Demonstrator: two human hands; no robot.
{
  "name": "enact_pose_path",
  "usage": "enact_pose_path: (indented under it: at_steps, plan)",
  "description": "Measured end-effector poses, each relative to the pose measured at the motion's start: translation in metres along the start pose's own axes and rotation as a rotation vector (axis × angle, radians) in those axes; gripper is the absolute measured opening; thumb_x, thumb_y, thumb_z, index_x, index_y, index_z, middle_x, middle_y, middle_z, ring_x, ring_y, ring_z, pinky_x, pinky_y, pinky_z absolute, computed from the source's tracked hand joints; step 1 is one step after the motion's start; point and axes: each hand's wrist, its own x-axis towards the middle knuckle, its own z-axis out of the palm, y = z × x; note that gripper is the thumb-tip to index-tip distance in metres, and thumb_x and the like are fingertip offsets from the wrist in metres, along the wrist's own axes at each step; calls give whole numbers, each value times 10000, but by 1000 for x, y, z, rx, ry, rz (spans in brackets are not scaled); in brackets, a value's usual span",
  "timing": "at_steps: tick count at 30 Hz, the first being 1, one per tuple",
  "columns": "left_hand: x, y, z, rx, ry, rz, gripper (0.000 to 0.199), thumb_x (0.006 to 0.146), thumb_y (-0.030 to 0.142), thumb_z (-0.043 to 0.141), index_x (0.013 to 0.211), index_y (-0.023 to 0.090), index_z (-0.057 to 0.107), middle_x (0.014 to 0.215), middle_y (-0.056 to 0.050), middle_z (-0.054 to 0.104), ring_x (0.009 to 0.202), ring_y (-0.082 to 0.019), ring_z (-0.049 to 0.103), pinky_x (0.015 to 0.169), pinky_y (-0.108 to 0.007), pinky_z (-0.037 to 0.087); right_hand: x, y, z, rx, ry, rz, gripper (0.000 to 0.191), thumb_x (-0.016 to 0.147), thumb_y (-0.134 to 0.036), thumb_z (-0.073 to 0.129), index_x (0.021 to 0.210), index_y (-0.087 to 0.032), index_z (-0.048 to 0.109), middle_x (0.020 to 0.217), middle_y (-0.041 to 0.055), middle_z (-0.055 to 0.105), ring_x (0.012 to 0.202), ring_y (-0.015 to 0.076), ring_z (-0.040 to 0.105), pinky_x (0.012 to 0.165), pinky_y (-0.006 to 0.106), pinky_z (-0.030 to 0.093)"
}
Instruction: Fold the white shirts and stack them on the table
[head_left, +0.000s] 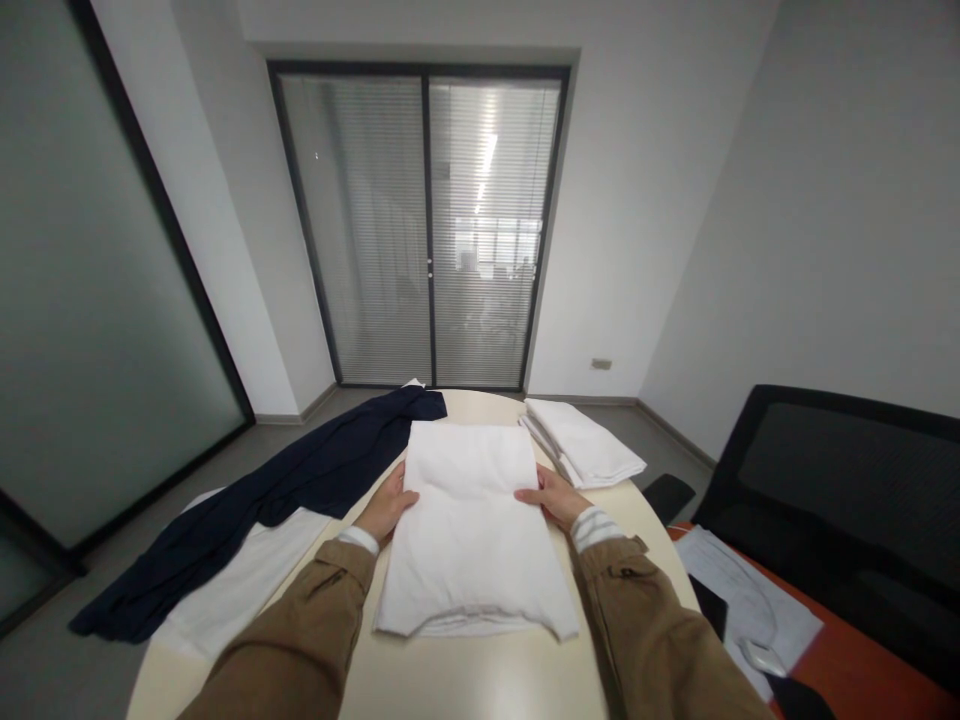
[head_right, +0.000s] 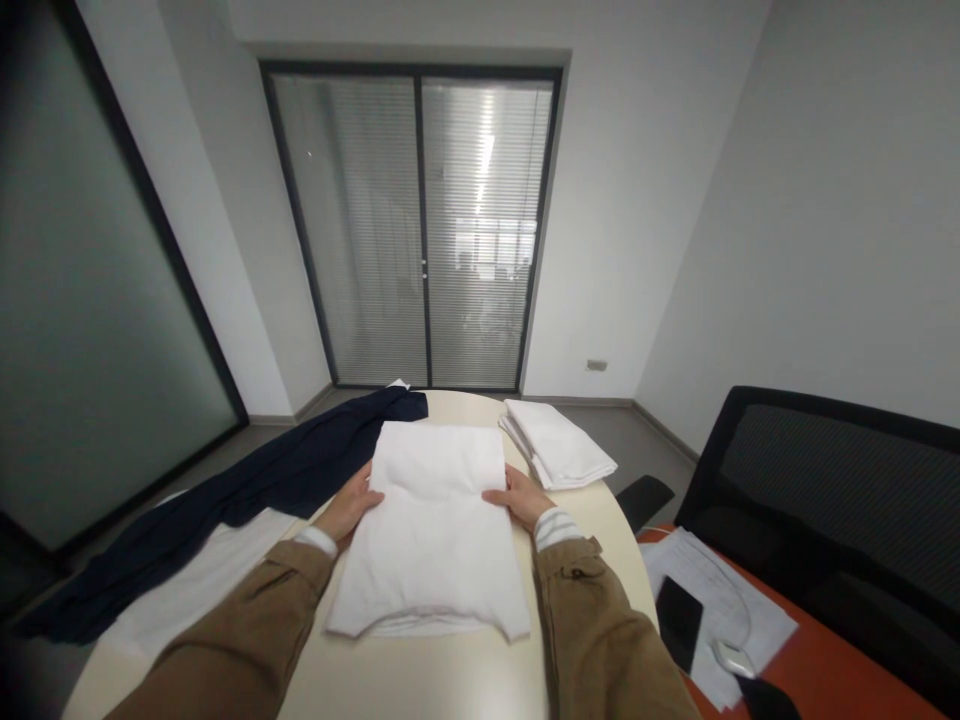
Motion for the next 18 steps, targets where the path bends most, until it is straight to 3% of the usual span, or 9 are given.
enact_pose_path:
  at_steps: [3,8,14,18]
  plan:
    - [-2,-5,-3,-15,-12,-39,755,560,90,678,1299,148,537,1212,-125,688,1169,-310,614,1033,-436,454,1,2,-2,-4,-6,8,609,585,-227,840,1146,-185,606,1084,99,740,960,285,704,926,472,512]
    - [-1,-7,-8,-34,-4,-97,729,569,111,702,1280,136,540,1174,-139,706,1110,-315,653,974,-447,497,-4,-3,-2,18,-29,54,728,524,-135,837,1202,-230,587,1161,77,719,1024,279,688,962,466,502]
    - [-1,-2,-12,15,16,-162,644,579,179,804,1186,110,602,1133,-167,720,1035,-331,688,912,-442,528,-3,-3,-6,-72,-43,33,486,596,-228,816,1058,-181,670,1080,98,745,978,289,704,986,484,486]
    - [0,-3,-13,17,48,-117,609,578,245,847,1132,112,631,1095,-156,735,992,-319,703,912,-441,523,3,4,-13,-84,-15,-4,455,607,-241,814,1041,-178,692,1061,97,750,993,289,702,1034,490,450]
